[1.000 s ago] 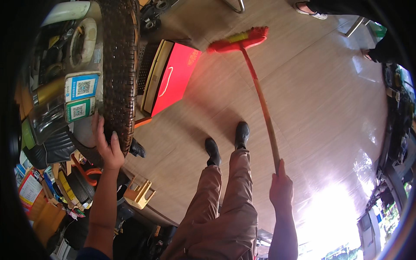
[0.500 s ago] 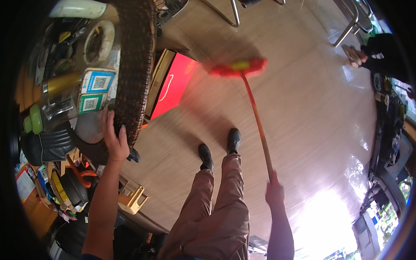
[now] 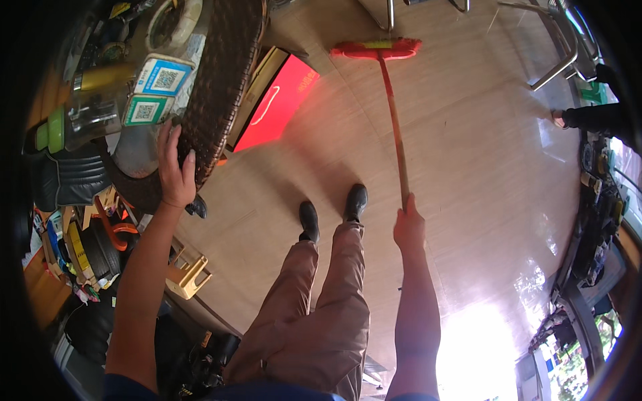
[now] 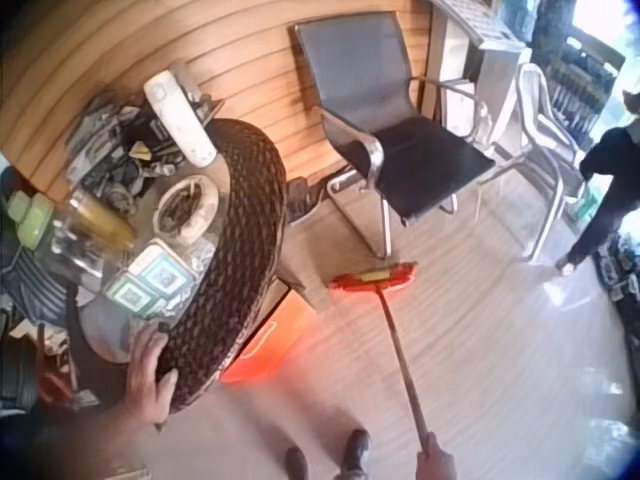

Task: The person sweeps the floor of a workshop using a red broom and a dustpan. They move around equipment, tires, and a chair, sweeping debris into the dustpan and continuing across the room.

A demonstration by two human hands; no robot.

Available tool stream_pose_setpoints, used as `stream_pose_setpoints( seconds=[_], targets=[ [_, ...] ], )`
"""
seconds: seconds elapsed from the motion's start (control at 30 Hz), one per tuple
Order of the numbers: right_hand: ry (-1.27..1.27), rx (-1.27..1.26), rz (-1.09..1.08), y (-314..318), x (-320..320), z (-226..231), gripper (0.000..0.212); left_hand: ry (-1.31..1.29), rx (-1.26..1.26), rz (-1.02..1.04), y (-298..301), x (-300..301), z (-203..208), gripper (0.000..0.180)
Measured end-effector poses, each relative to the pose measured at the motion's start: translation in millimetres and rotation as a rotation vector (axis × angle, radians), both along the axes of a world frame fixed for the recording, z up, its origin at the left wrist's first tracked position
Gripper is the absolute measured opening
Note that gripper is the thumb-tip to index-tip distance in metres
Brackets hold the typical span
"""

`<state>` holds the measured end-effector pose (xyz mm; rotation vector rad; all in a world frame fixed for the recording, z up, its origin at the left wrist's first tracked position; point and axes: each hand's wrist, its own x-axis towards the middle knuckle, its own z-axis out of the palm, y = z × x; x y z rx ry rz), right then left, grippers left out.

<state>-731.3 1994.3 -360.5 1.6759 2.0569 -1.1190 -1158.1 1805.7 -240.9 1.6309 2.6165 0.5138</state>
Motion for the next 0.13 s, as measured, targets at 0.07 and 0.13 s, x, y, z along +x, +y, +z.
stream_pose_setpoints(
  seconds=[0.07,0.13],
  targets=[
    [-0.073,-0.042,0.067,-14.8,10.0,-10.5,0.056,0.006,-0.009,0.010,-6.2,-0.8,3.3,0.052],
    [-0.129,-0.080,0.136,-26.0,29.0,-12.3,0.060,-0.029,-0.030,0.039,-12.0,0.1,1.4,0.054]
  ],
)
